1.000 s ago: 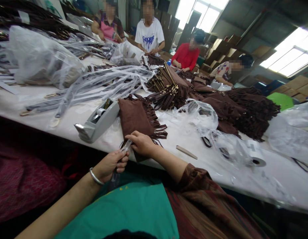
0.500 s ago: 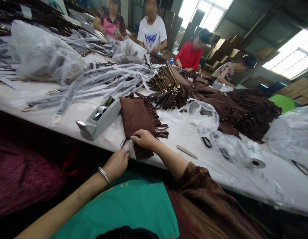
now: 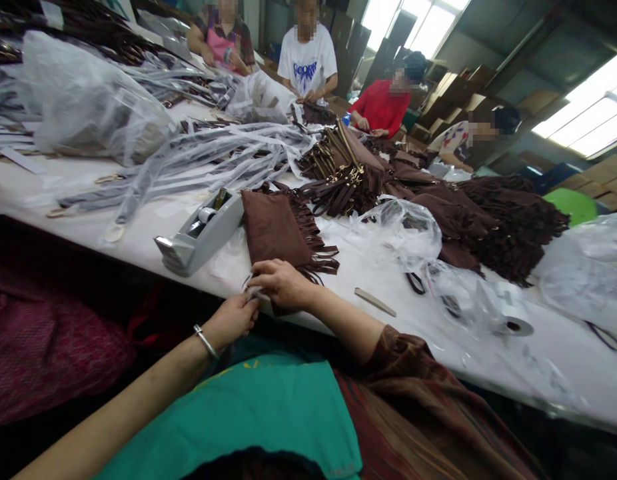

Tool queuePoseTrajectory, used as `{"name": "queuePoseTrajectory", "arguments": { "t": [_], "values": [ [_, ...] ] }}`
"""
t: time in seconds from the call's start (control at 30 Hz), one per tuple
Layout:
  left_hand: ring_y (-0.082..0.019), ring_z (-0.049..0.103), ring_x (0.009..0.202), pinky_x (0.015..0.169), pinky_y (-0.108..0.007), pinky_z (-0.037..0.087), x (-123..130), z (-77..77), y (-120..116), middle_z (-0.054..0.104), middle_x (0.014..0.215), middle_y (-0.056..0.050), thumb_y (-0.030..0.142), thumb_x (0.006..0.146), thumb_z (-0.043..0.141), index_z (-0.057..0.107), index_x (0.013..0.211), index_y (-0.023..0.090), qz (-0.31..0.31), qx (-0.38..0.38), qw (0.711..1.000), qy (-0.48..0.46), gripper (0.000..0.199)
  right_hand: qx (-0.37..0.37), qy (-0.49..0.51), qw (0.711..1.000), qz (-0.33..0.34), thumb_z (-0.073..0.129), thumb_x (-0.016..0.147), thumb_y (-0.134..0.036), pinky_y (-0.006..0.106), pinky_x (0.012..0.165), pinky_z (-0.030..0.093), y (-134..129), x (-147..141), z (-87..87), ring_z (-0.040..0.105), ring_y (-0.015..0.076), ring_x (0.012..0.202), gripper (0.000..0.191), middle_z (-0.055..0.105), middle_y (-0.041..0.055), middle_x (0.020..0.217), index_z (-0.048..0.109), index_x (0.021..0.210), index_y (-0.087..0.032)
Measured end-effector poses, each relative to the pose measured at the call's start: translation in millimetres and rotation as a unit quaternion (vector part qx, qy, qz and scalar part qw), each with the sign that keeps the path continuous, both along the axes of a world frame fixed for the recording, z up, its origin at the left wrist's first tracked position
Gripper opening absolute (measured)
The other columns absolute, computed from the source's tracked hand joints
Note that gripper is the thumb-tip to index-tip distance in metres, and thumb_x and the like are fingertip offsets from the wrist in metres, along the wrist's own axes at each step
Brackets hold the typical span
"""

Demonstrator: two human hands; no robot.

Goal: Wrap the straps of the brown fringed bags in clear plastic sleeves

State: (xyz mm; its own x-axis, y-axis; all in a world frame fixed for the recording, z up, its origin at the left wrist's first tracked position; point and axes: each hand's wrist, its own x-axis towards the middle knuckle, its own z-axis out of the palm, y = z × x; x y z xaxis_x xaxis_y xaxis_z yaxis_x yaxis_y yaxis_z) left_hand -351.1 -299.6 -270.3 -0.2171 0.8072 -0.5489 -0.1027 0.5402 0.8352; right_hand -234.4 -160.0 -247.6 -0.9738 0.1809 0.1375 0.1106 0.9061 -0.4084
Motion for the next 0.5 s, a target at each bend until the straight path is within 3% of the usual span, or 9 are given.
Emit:
{"name": "queuePoseTrajectory", "arguments": {
  "t": [0.07,0.27,0.4,0.5],
  "values": [
    [-0.008,0.039,0.042,0.039,-0.021,0.031,1.8,0.6,0.1,0.044,0.055,0.004,0.044,0.080,0.056,0.050,0.069,0.017,-0.001,0.008,1.000,0.013,0.029,-0.007,-0.027,0.999,0.043,0.057,0.088,-0.024,0.038,0.099,0.033,-3.5,0.0,0.3,0.047,0.0226,0.118,0.031,0.059,0.0058,0.128,0.066,0.118,-0.027],
    [-0.009,0.042,0.045,0.041,-0.022,0.037,2.0,2.7,-5.2,0.049,0.059,0.003,0.042,0.079,0.061,0.052,0.072,0.016,0.011,0.024,0.999,-0.036,0.028,-0.028,-0.023,0.999,0.023,0.061,0.088,-0.025,0.041,0.100,0.028,-2.8,-7.9,-5.6,0.049,0.0228,0.110,0.018,0.069,0.0058,0.104,0.073,0.101,-0.025],
    [-0.009,0.048,0.054,0.051,-0.024,0.046,-5.3,8.9,-12.9,0.054,0.070,0.001,0.043,0.074,0.070,0.055,0.083,0.015,0.015,0.023,0.989,-0.143,0.033,-0.036,-0.017,0.999,0.022,0.062,0.087,-0.025,0.040,0.099,0.028,1.1,-8.8,-7.4,0.049,0.0224,0.109,0.016,0.069,0.0057,0.102,0.074,0.097,-0.024],
    [-0.009,0.047,0.055,0.052,-0.023,0.044,-7.0,13.4,-15.3,0.054,0.074,0.001,0.048,0.073,0.071,0.054,0.088,0.016,0.017,0.009,0.980,-0.200,0.039,-0.023,-0.024,0.999,0.012,0.061,0.087,-0.024,0.039,0.098,0.029,1.3,-7.1,-4.5,0.049,0.0225,0.111,0.015,0.069,0.0056,0.104,0.073,0.097,-0.024]
  ]
}}
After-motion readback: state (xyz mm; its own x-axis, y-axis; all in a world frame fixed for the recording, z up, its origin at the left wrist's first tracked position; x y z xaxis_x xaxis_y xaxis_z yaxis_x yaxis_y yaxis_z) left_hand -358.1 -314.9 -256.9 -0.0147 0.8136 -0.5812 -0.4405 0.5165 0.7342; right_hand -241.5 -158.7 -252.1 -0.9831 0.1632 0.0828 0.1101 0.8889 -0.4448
